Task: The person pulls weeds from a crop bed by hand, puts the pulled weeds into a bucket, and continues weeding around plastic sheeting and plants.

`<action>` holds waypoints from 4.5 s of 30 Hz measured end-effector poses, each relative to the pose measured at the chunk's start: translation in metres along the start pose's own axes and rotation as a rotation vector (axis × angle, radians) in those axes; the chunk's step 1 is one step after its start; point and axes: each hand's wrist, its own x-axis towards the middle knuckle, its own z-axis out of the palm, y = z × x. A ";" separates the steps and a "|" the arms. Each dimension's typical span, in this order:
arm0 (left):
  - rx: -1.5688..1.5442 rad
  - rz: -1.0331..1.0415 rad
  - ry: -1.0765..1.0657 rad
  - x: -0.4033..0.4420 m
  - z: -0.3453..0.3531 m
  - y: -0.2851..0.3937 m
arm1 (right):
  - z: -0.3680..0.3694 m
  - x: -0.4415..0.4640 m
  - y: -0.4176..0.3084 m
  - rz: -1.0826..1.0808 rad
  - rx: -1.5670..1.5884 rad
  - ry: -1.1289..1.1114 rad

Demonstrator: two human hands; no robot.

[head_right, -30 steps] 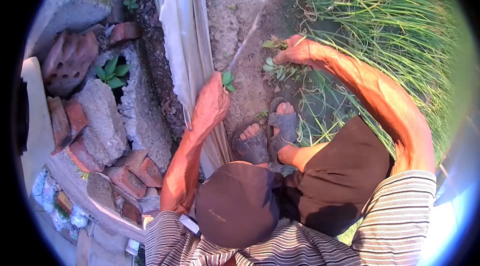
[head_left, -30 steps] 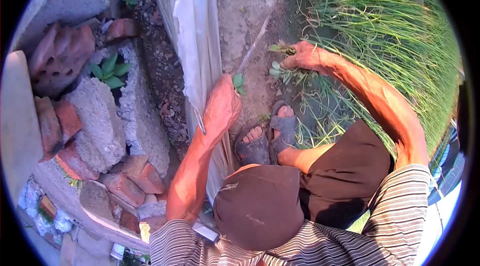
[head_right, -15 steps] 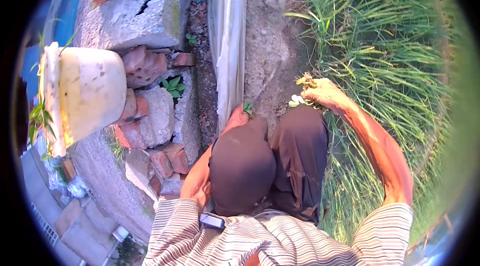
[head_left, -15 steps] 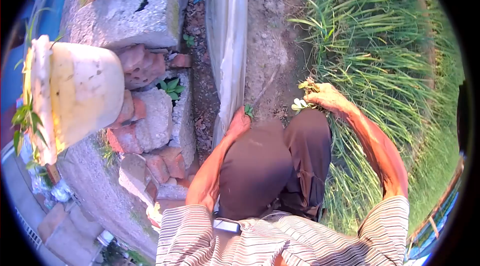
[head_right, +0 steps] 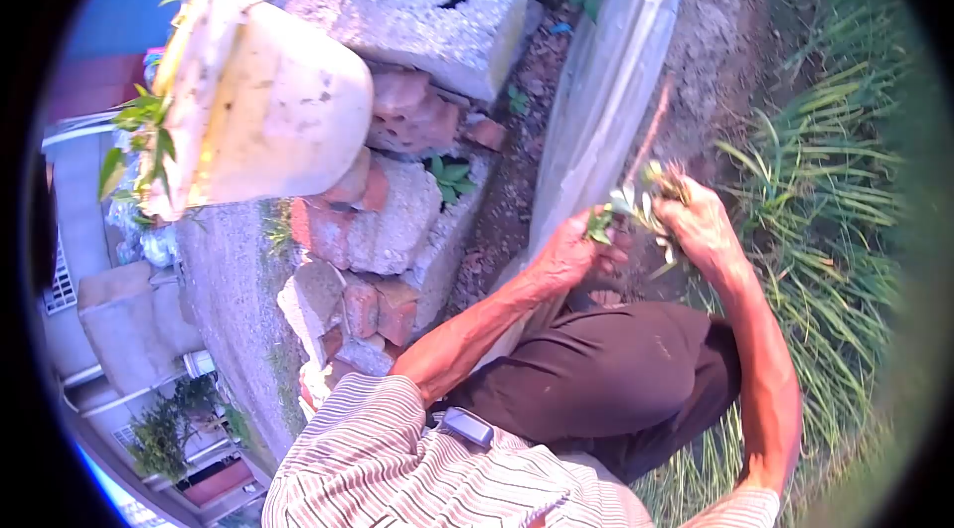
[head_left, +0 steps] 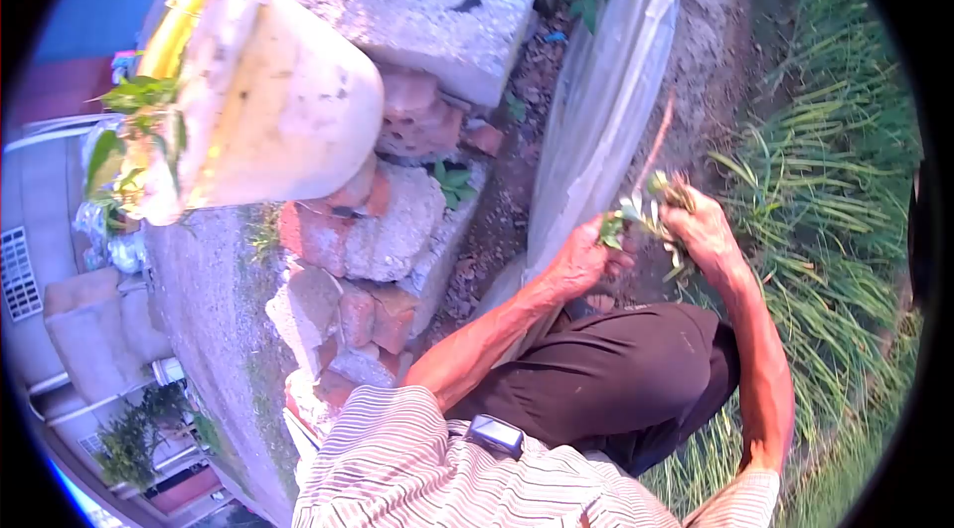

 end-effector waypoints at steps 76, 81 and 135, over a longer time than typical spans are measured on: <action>2.101 0.595 -0.608 0.002 0.116 0.108 | 0.009 -0.420 0.385 0.200 0.791 1.031; 2.188 0.264 -0.754 0.056 0.160 0.065 | 0.029 -0.407 0.344 0.105 0.798 1.155; 2.122 0.074 -0.883 0.014 0.285 0.023 | 0.354 -0.334 0.518 0.607 0.632 1.418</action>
